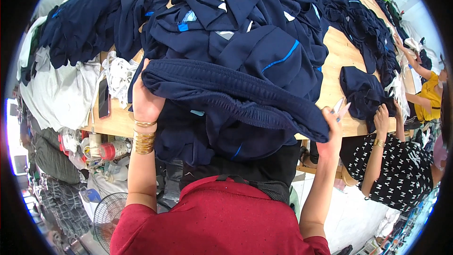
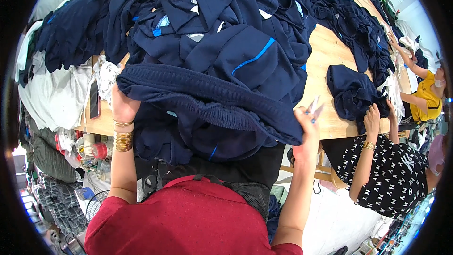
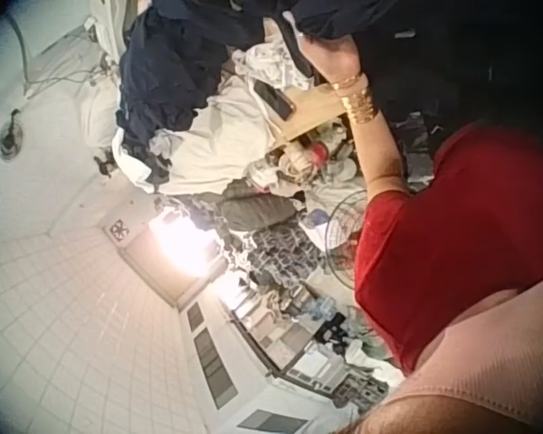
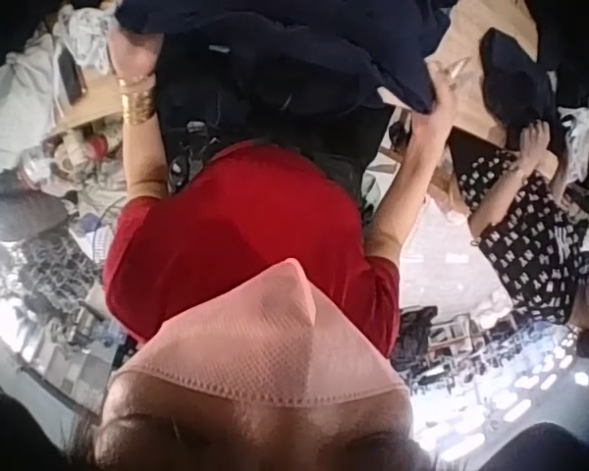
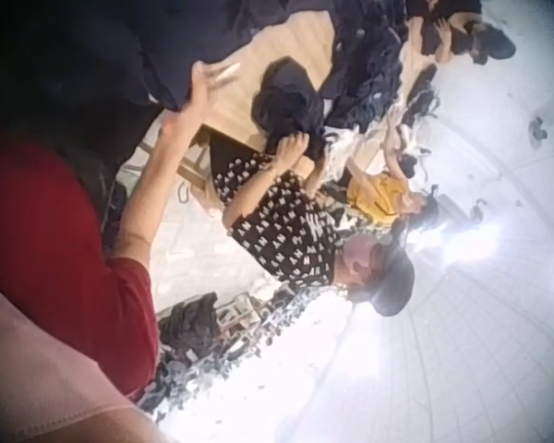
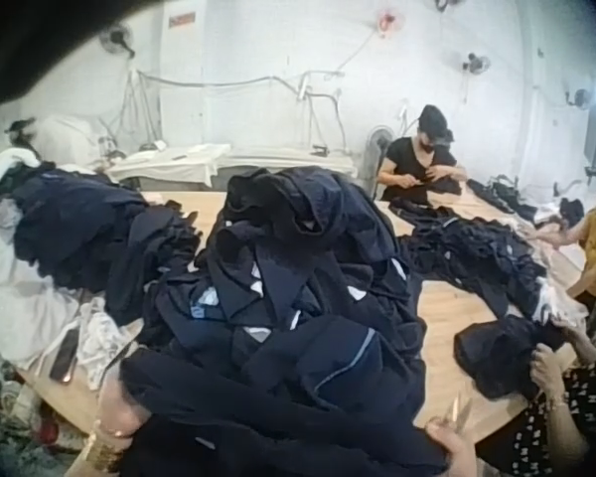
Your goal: Trimming excess threads and inspecting navy blue athletic pants in a garment factory.
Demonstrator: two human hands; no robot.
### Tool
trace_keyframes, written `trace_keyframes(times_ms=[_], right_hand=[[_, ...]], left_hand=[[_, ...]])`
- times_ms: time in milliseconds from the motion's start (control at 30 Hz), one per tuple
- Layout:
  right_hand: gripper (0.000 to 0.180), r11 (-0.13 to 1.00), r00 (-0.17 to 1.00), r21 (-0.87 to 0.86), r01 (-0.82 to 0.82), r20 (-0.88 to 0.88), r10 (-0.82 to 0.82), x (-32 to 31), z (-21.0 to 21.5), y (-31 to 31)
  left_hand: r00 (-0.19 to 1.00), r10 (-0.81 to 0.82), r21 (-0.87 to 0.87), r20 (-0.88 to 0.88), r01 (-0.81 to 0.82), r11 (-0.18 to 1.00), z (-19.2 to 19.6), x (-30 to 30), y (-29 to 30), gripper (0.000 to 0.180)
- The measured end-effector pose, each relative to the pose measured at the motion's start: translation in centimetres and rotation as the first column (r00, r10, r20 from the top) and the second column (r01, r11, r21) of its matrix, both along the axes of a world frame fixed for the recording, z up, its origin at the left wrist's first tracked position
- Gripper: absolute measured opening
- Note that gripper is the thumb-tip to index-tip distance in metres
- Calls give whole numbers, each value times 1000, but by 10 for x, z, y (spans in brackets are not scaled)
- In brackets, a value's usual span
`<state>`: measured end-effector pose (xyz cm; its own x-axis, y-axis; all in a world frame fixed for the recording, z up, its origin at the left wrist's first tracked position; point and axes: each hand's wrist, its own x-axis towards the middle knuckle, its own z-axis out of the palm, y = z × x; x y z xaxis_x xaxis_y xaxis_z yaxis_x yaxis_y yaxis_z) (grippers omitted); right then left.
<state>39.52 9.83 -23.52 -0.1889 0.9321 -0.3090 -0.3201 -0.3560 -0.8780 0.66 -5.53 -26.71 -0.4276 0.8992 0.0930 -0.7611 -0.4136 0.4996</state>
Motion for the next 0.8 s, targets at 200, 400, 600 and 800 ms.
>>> trace_keyframes(times_ms=[200,400,600,800], right_hand=[[30,798,859,430,-422,471,201,-54,45,-9],[22,534,533,163,-830,516,671,-84,91,-2],[20,572,768,519,-636,352,535,-66,103,4],[13,793,940,510,-333,247,236,-54,107,-19]], left_hand=[[705,-18,-289,-709,-267,920,63,84,36,14],[590,-331,-232,-737,238,943,126,116,56,17],[478,-412,-317,-775,269,909,124,124,56,18],[181,-535,-416,-826,444,793,118,130,60,35]])
